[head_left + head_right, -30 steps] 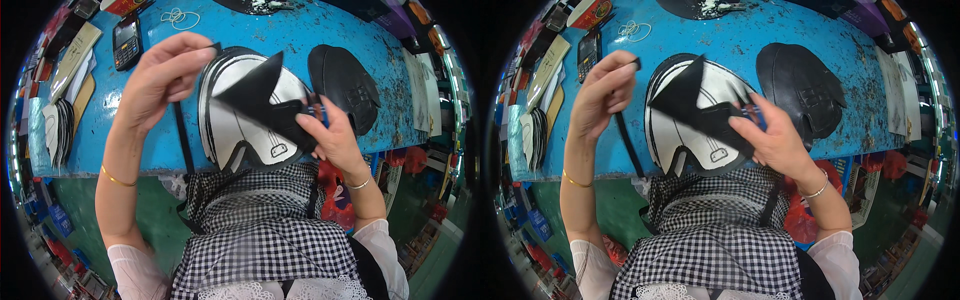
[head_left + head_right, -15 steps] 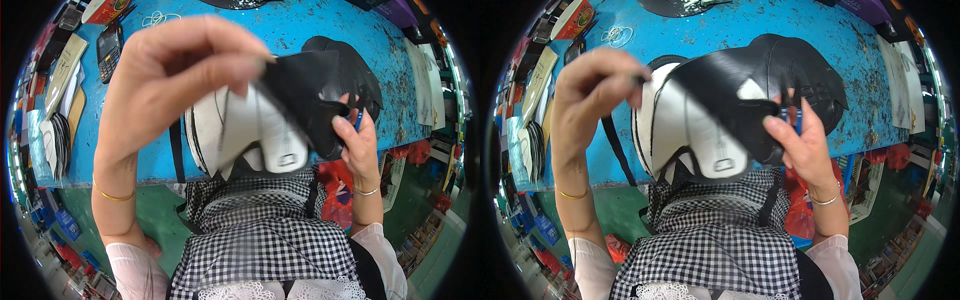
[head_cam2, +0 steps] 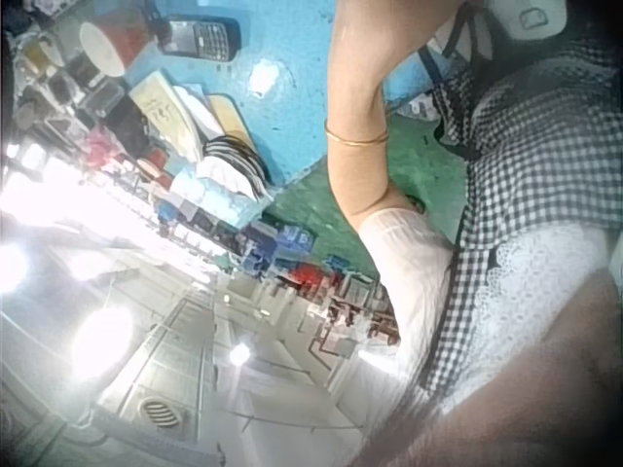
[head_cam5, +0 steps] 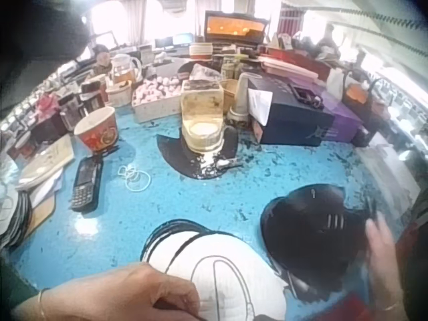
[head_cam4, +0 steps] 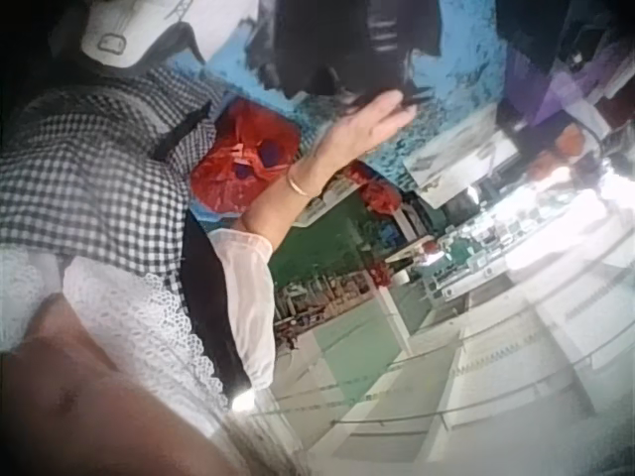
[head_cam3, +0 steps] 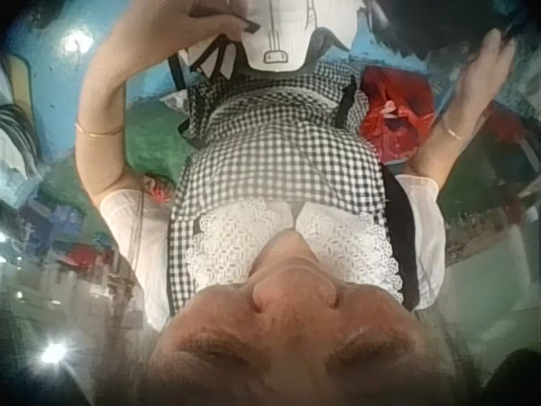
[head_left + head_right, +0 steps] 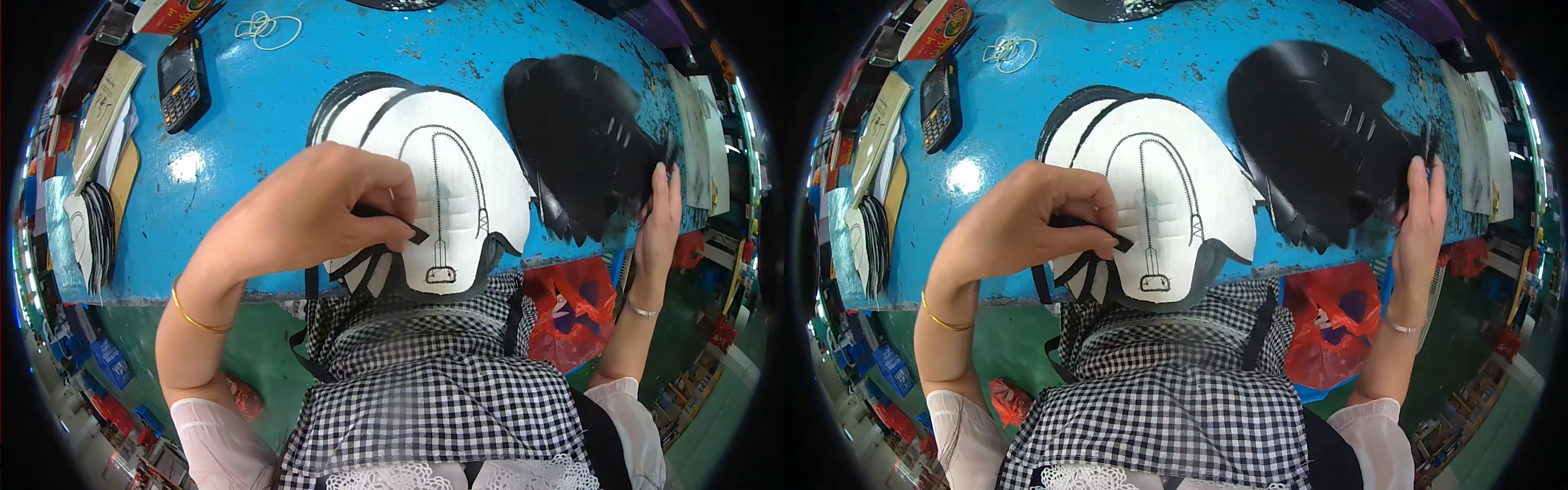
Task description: The person applies adhesive paste to shoe uppers and shoe soles with a brush, then assembles the shoe components by hand at a workstation.
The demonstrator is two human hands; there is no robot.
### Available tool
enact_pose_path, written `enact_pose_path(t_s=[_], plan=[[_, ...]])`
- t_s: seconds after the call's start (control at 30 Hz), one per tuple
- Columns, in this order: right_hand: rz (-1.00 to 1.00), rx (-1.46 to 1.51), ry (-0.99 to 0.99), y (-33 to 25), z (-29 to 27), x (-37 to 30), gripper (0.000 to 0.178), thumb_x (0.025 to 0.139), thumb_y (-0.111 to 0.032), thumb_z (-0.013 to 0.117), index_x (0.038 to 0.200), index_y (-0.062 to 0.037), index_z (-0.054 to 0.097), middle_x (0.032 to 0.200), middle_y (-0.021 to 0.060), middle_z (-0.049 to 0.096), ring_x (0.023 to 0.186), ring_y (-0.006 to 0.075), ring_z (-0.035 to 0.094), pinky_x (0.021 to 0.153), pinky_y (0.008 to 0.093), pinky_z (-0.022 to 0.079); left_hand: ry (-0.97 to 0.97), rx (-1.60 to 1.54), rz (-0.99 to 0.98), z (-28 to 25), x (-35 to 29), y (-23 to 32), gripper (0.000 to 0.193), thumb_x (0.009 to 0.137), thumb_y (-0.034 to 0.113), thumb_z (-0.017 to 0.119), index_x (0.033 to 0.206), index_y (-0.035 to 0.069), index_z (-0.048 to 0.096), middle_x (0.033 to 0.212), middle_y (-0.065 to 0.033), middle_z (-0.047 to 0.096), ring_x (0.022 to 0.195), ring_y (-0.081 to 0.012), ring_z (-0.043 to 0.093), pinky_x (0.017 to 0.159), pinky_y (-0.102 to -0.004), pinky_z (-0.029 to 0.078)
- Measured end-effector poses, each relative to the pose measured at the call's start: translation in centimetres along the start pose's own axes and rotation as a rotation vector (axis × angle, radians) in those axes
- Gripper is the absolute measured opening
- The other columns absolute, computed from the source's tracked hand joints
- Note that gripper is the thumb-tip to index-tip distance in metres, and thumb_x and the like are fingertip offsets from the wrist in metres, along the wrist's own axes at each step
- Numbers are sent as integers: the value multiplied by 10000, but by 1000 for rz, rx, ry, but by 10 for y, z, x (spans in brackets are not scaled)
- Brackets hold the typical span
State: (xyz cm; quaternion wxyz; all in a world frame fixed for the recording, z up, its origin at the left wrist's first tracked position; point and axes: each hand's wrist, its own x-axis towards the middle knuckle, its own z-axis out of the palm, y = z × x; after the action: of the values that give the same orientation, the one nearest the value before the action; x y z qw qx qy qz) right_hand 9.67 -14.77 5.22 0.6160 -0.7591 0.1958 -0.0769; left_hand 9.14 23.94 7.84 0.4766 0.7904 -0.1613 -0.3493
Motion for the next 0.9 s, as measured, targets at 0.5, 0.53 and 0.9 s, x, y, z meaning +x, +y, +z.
enact_pose_path(t_s=[0.5,0.53,0.9], plan=[[-527,-337,-870,-6,63,-58,153,888,0,675,1015,-16,591,799,74,669,683,182,671,613,281,499,-102,481,270,0,50,15,72,740,103,784,800,63,779,720,-74,721,653,-211,689,659,-296,541],[-668,-412,-935,-7,67,-56,147,859,-9,708,972,-21,614,815,84,681,687,218,685,614,296,511,-103,481,268,0,50,15,72,740,103,784,800,63,779,720,-74,721,653,-211,689,659,-296,541],[-499,-279,-936,2,76,-54,109,858,-34,701,949,-32,640,790,75,657,678,235,665,611,321,508,-95,461,375,7,55,11,75,752,101,766,804,47,768,739,-90,724,681,-228,701,677,-328,552]])
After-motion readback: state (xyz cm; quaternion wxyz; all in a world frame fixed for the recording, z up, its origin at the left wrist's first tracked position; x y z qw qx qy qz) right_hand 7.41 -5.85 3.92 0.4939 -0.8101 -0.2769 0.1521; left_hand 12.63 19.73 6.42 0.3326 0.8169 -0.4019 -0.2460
